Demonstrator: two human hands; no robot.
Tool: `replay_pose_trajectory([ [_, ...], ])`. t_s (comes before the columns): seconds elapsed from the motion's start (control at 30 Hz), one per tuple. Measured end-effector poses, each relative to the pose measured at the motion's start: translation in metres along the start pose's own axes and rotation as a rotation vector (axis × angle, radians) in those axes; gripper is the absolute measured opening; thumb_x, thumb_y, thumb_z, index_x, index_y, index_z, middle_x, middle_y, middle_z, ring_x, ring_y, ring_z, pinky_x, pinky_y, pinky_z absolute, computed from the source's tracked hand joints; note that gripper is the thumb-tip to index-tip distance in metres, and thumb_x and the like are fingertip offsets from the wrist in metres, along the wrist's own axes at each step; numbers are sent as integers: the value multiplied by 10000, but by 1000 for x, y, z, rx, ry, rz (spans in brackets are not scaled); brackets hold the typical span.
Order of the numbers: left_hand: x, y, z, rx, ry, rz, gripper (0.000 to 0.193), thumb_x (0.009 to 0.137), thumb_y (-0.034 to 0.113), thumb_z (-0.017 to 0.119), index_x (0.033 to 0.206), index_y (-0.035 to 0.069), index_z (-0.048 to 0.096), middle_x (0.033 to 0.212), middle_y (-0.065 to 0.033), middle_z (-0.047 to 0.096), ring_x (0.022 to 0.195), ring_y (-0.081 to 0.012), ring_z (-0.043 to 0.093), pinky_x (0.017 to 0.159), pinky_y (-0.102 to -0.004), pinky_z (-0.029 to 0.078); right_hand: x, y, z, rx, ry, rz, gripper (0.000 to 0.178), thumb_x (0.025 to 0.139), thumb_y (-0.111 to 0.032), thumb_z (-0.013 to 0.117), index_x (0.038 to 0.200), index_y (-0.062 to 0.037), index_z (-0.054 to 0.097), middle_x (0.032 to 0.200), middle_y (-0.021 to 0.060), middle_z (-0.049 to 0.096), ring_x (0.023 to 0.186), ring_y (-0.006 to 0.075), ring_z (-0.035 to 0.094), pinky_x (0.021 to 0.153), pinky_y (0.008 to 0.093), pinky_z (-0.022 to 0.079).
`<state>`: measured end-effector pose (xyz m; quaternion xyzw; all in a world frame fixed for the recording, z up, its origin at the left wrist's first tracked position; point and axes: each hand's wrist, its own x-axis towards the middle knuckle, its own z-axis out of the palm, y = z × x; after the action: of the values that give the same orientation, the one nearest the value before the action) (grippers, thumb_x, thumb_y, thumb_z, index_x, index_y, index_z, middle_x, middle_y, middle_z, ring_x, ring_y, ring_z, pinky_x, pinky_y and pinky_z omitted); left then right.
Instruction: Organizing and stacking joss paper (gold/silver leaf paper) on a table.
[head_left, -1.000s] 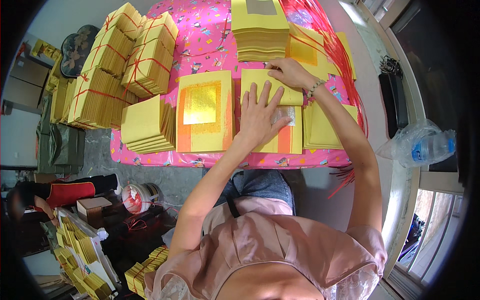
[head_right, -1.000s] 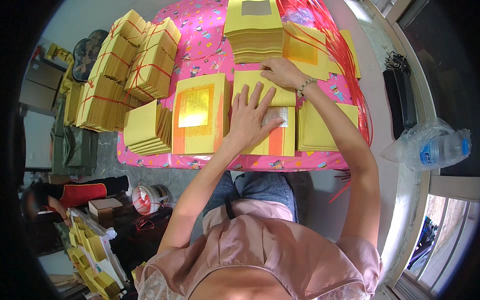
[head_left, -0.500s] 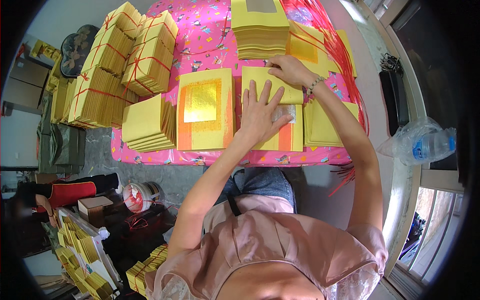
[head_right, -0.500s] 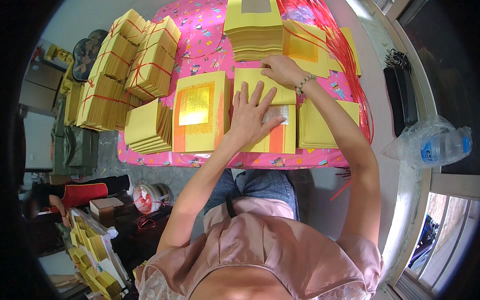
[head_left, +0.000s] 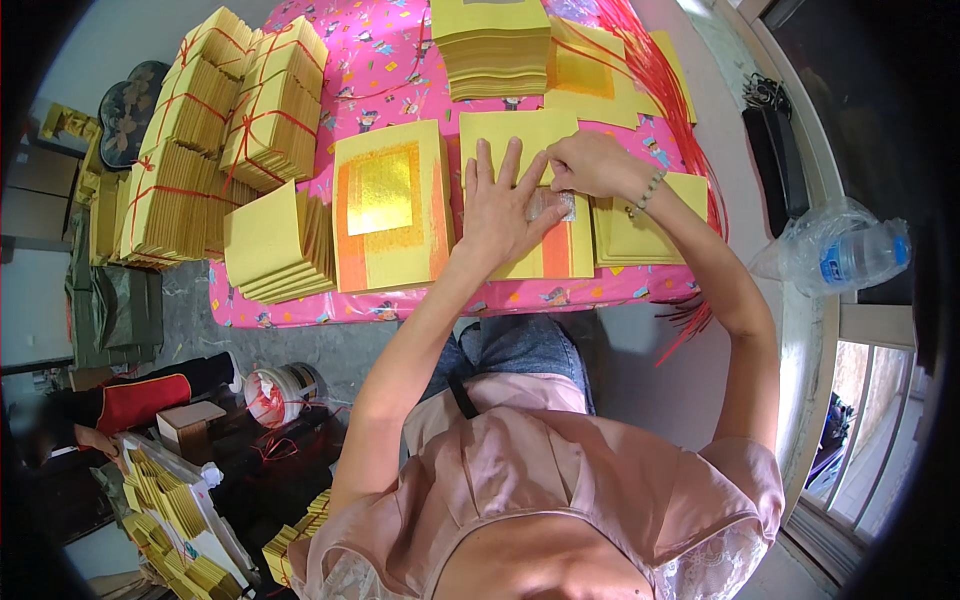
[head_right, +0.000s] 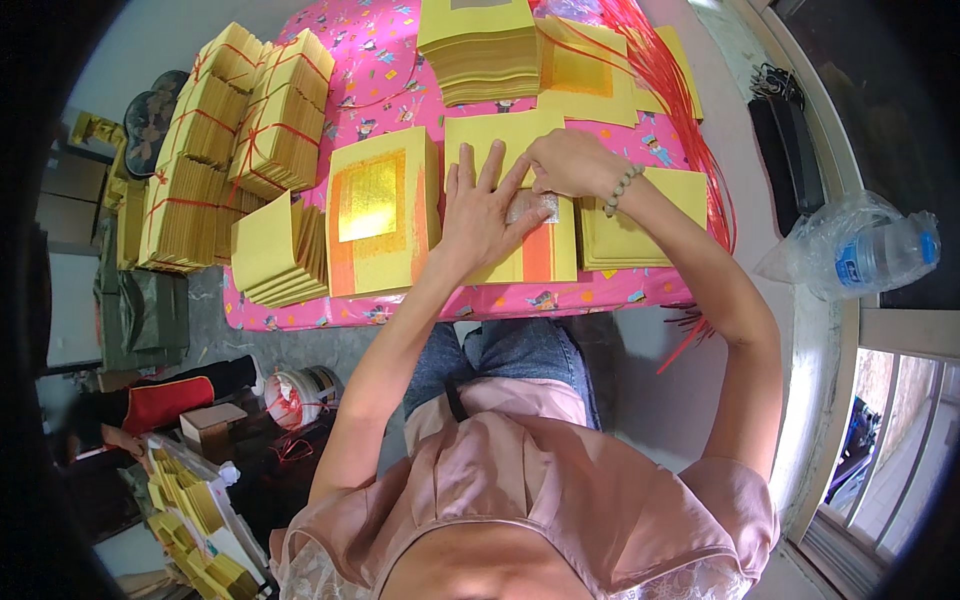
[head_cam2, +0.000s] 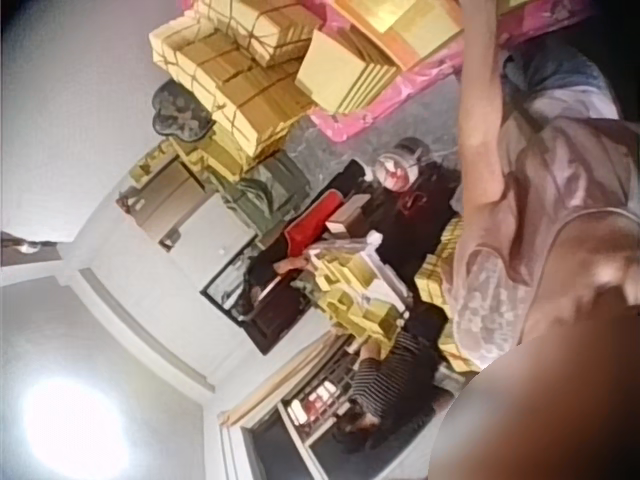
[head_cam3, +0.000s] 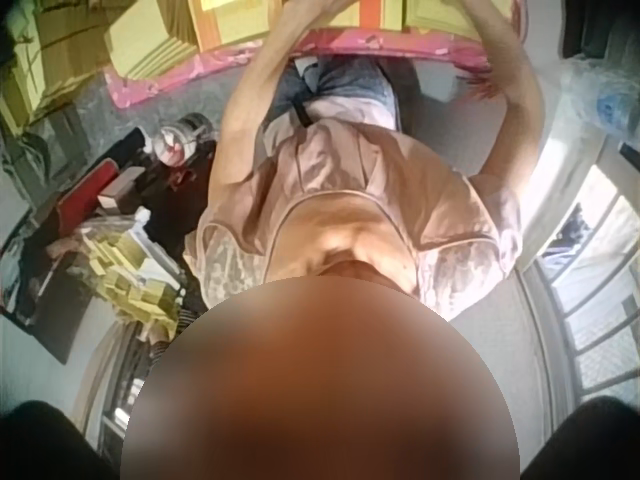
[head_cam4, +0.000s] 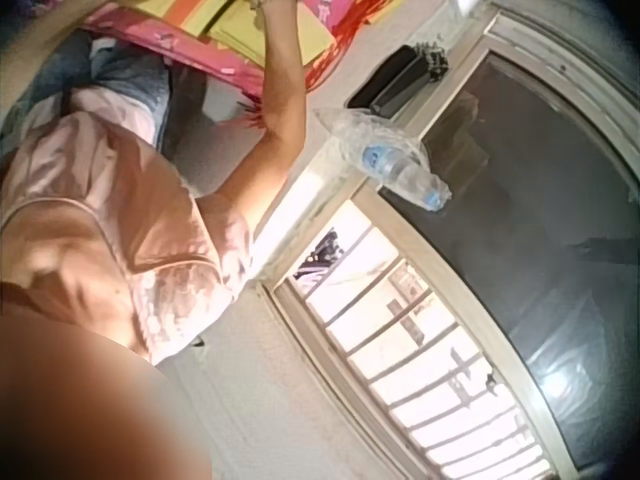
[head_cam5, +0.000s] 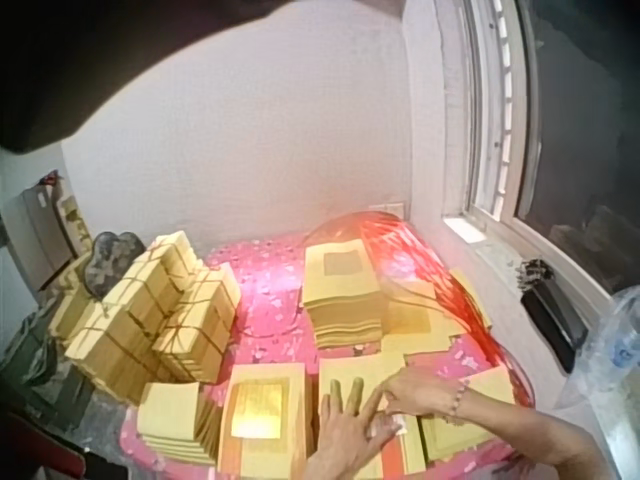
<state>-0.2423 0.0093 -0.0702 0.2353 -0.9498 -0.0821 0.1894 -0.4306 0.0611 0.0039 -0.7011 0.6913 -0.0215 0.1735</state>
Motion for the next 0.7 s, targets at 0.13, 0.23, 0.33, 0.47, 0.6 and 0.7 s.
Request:
replay_pose_trajectory([
  [0.13, 1, 0, 2, 6, -28, 9, 794, 901, 720, 465, 1519, 224, 413, 1579, -211, 309, 1434, -577, 170, 1153, -649, 177, 3, 3, 15, -12, 8, 35, 239, 763, -247, 731, 806, -40, 619, 773, 153, 664, 795, 358, 652, 678, 475, 479],
  [0.23, -2, -7, 0, 5, -59, 10, 805, 902, 709, 463, 1524, 201, 402, 1593, -208, 284, 1452, -549, 157, 1172, -625, 159, 4, -11, 2, -62, -106, 87, 304, 778, -236, 731, 1036, -75, 711, 902, 181, 708, 952, 361, 671, 783, 490, 516],
  [0.33, -4, -24, -5, -11, -118, 19, 825, 932, 688, 429, 1560, 166, 317, 1597, -256, 235, 1474, -510, 148, 1196, -570, 154, 4, 2, 13, -32, -24, 58, 246, 789, -250, 734, 816, -37, 615, 802, 165, 670, 836, 365, 651, 707, 481, 478],
  [0.47, -3, -29, -8, -56, -148, 38, 842, 948, 678, 408, 1563, 114, 291, 1590, -299, 201, 1484, -500, 123, 1200, -561, 146, 7, 6, 17, -55, -22, 45, 282, 793, -286, 749, 808, -42, 609, 804, 156, 668, 834, 362, 649, 713, 478, 478],
  [0.6, -3, -30, -6, -30, -147, 44, 837, 953, 676, 401, 1567, 120, 280, 1597, -298, 181, 1487, -498, 109, 1202, -559, 141, 5, 1, 11, -49, -66, 39, 302, 798, -304, 759, 812, -53, 592, 793, 136, 659, 819, 355, 644, 711, 471, 479],
  [0.7, -2, -33, -8, -45, -204, 16, 814, 964, 657, 402, 1585, 161, 227, 1614, -284, 126, 1495, -487, 77, 1210, -557, 124, 0, -7, 0, -27, -75, 41, 329, 789, -314, 774, 840, -54, 579, 782, 130, 648, 811, 349, 641, 704, 463, 480],
])
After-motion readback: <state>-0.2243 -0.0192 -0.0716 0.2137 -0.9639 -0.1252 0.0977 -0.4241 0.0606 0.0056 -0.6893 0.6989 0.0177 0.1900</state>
